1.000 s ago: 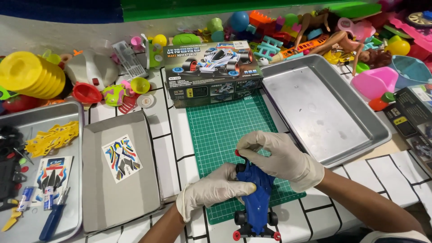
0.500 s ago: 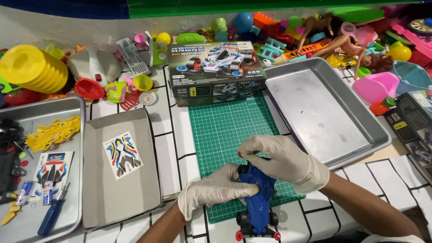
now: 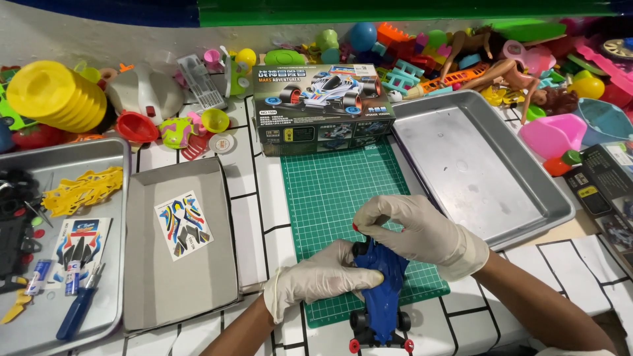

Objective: Assembling a blue mini 4WD toy car by fitting the body shell onto the chassis and using a small tool to secure parts.

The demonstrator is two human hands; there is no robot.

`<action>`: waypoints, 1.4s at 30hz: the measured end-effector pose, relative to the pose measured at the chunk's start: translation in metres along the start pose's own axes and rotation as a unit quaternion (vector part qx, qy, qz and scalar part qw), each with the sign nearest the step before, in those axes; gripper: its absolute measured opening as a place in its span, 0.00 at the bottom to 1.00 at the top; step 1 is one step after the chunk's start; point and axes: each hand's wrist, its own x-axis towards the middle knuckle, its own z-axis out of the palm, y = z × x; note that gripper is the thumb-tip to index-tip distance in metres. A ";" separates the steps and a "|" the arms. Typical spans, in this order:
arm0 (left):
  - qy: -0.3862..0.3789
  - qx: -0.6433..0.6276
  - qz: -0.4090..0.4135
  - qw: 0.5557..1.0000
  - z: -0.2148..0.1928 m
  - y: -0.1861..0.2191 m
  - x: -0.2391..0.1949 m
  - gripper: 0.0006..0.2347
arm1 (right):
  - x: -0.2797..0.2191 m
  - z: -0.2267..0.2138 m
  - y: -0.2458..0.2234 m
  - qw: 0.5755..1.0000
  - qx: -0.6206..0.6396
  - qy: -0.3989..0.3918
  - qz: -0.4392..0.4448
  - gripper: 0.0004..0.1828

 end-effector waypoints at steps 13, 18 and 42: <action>0.066 0.132 -0.102 0.984 0.012 0.024 -0.009 0.16 | -0.002 -0.001 0.001 0.998 -0.033 -0.026 -0.052 0.27; 0.076 0.128 -0.112 0.983 0.009 0.014 -0.005 0.18 | 0.002 -0.005 -0.008 0.993 -0.065 -0.076 0.059 0.05; 0.135 0.124 -0.202 0.962 0.022 0.034 -0.012 0.26 | -0.001 -0.001 -0.017 0.996 -0.053 -0.028 0.069 0.08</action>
